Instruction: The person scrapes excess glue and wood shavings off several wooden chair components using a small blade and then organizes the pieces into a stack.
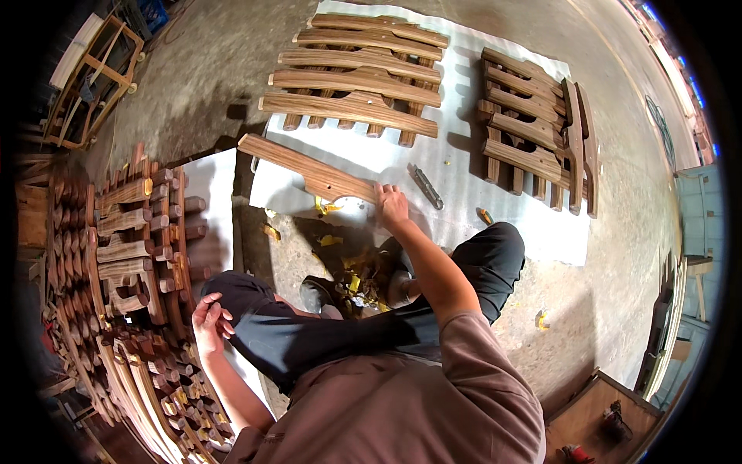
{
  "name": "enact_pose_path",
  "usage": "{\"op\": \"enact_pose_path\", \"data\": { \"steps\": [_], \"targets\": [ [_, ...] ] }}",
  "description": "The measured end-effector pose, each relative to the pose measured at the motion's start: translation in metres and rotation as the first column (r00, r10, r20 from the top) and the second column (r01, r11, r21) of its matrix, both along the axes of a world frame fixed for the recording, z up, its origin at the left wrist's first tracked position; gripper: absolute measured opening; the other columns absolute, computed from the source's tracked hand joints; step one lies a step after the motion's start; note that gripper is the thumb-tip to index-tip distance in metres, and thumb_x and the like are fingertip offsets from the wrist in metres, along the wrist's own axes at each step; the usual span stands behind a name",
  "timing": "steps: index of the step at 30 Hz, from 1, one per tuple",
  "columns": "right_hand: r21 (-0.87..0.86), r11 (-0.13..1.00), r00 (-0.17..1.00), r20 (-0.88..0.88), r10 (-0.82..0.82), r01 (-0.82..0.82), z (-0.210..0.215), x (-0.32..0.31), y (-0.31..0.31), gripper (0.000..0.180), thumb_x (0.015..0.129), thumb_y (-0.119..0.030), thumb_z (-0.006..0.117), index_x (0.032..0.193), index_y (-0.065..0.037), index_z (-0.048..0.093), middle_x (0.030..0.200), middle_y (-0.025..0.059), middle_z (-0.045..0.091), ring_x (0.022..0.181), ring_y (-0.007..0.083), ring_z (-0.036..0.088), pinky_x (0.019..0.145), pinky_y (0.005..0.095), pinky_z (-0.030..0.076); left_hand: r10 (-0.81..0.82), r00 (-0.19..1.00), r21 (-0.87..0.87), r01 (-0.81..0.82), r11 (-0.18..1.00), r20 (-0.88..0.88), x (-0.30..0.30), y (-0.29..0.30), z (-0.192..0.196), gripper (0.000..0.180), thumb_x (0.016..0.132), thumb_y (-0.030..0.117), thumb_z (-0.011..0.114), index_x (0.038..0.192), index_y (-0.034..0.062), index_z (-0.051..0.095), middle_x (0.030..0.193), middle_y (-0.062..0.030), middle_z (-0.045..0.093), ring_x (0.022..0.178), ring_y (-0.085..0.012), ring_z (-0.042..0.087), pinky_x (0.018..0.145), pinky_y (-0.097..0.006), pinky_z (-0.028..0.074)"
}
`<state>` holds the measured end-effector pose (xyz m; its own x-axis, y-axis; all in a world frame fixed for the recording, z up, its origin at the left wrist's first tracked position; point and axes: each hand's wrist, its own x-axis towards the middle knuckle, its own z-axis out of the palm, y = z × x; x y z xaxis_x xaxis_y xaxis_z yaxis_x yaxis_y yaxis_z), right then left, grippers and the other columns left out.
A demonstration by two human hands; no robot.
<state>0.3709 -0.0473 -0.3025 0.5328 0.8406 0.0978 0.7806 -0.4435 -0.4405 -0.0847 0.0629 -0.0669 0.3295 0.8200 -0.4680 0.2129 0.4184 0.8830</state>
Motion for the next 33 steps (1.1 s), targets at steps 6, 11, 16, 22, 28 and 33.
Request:
{"op": "enact_pose_path", "data": {
  "steps": [6,11,16,22,28,33],
  "targets": [
    [0.027,1.0,1.0,0.015,0.002,-0.002,-0.003,0.001,-0.001,0.041,0.078,-0.01,0.054,0.118,-0.002,0.056,0.098,0.0203,0.064,0.093,0.0396,0.058,0.081,0.0465,0.049,-0.006,1.0,0.017,0.006,1.0,-0.011,0.002,0.0,0.0,0.031,0.093,0.021,0.065,0.116,0.0015,0.059,0.071,-0.0077,0.068,0.043,-0.0127,0.059,0.034,-0.019,0.04],
    [0.061,0.998,0.999,0.035,0.015,-0.017,0.003,-0.002,-0.002,0.038,0.082,-0.011,0.05,0.118,-0.002,0.057,0.097,0.0209,0.064,0.091,0.0399,0.059,0.079,0.0471,0.05,0.013,1.0,0.013,-0.012,1.0,-0.012,0.003,-0.002,0.002,0.03,0.093,0.02,0.064,0.116,0.0015,0.059,0.071,-0.0077,0.068,0.043,-0.0128,0.059,0.034,-0.019,0.039],
    [0.031,0.999,1.0,0.007,-0.014,0.013,0.005,-0.003,-0.001,0.038,0.081,-0.01,0.051,0.118,-0.003,0.057,0.098,0.0206,0.064,0.092,0.0395,0.059,0.079,0.0472,0.05,-0.005,1.0,0.015,0.005,1.0,-0.006,0.001,0.0,0.001,0.031,0.093,0.021,0.065,0.116,0.0013,0.059,0.071,-0.008,0.068,0.043,-0.0129,0.059,0.034,-0.019,0.039],
    [0.021,1.0,0.999,0.028,-0.017,0.016,0.003,-0.003,-0.001,0.04,0.078,-0.01,0.053,0.118,-0.004,0.057,0.1,0.0194,0.063,0.093,0.0386,0.058,0.079,0.047,0.05,0.003,1.0,0.02,-0.003,1.0,-0.011,0.002,-0.001,0.0,0.033,0.092,0.022,0.066,0.116,0.0012,0.059,0.071,-0.0082,0.067,0.043,-0.0129,0.059,0.034,-0.019,0.039],
    [0.007,1.0,1.0,0.019,-0.018,0.018,-0.007,0.0,0.0,0.042,0.078,-0.01,0.054,0.119,-0.004,0.057,0.101,0.0191,0.063,0.095,0.0382,0.058,0.082,0.0459,0.05,0.0,1.0,0.023,0.0,1.0,-0.008,0.004,-0.001,0.001,0.034,0.091,0.024,0.067,0.116,0.0019,0.06,0.071,-0.008,0.067,0.043,-0.0127,0.059,0.034,-0.019,0.039],
    [0.005,1.0,0.999,0.034,-0.012,0.011,-0.004,-0.001,0.0,0.042,0.077,-0.011,0.055,0.119,-0.003,0.057,0.101,0.02,0.063,0.095,0.0388,0.059,0.082,0.0458,0.05,0.004,1.0,0.016,-0.004,1.0,0.0,0.005,-0.002,0.003,0.033,0.091,0.024,0.067,0.116,0.0023,0.06,0.071,-0.0076,0.067,0.043,-0.0126,0.059,0.034,-0.019,0.039]
  ]
}}
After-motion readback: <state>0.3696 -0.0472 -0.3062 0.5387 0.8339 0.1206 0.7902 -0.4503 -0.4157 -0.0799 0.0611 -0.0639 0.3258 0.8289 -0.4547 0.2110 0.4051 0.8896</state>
